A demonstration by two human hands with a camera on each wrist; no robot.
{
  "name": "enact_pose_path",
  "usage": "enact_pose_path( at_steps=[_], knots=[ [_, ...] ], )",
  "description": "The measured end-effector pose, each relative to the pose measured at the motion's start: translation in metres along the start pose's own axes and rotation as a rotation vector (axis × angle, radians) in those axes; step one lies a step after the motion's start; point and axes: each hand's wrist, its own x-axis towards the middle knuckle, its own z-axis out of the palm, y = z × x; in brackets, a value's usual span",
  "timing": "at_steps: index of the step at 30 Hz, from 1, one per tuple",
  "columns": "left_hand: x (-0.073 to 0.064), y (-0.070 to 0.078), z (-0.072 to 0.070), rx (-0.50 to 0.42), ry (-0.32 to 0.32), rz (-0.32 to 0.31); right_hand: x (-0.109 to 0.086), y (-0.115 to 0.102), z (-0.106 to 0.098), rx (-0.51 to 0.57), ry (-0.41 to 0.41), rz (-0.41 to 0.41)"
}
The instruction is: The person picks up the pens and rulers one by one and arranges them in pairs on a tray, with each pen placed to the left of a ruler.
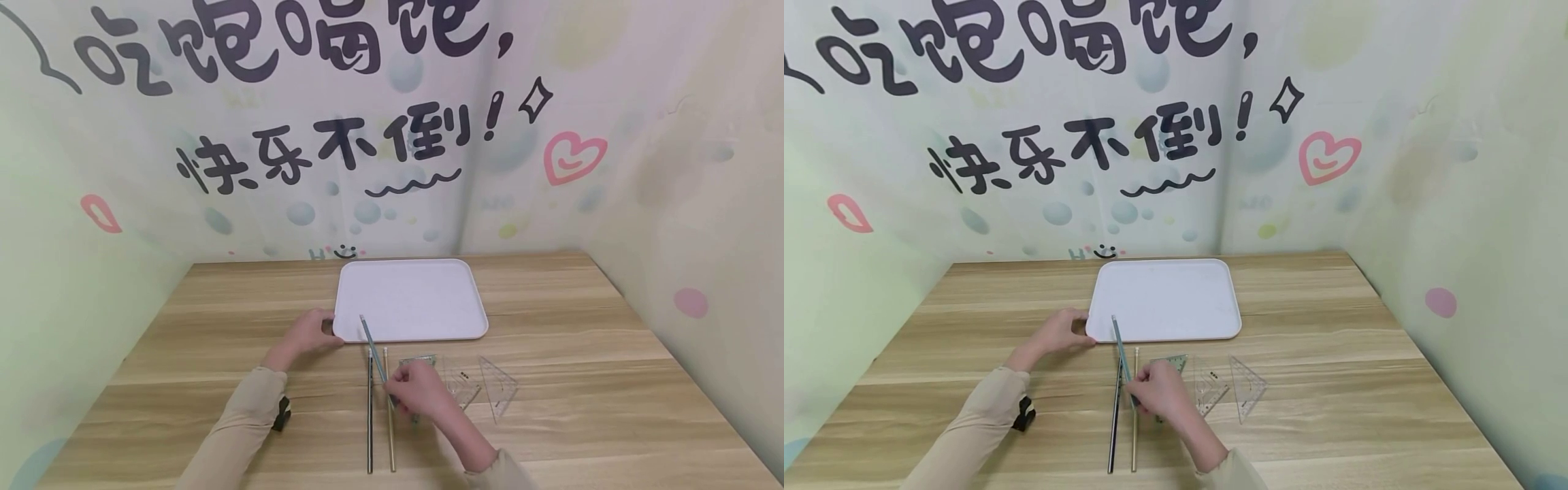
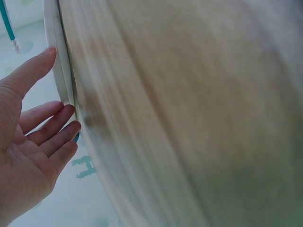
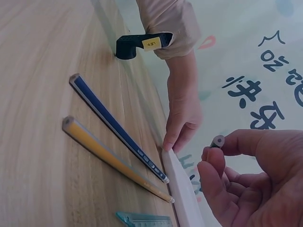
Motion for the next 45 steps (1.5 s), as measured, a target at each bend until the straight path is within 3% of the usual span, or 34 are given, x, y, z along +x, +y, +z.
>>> enact_pose_path(
  at_steps=[12, 22, 32, 39, 45],
  knots=[
    [0.000, 0.004, 0.000, -0.007, -0.004, -0.014, 0.014, 0.011, 0.006, 0.155, 0.037, 0.031],
    [-0.001, 0.003, -0.001, -0.015, -0.007, 0.000, 0.025, 0.014, 0.005, 0.384, -0.005, 0.147],
    [0.000, 0.001, -0.001, -0.021, -0.006, 0.019, 0.036, 0.016, 0.005, 0.437, 0.015, 0.182],
    [0.000, 0.003, -0.002, -0.042, -0.018, -0.029, 0.046, 0.016, 0.005, 0.449, 0.017, 0.202],
    [-0.001, 0.003, -0.002, -0.057, -0.018, -0.018, 0.053, 0.013, 0.006, 0.467, 0.019, 0.206]
  ],
)
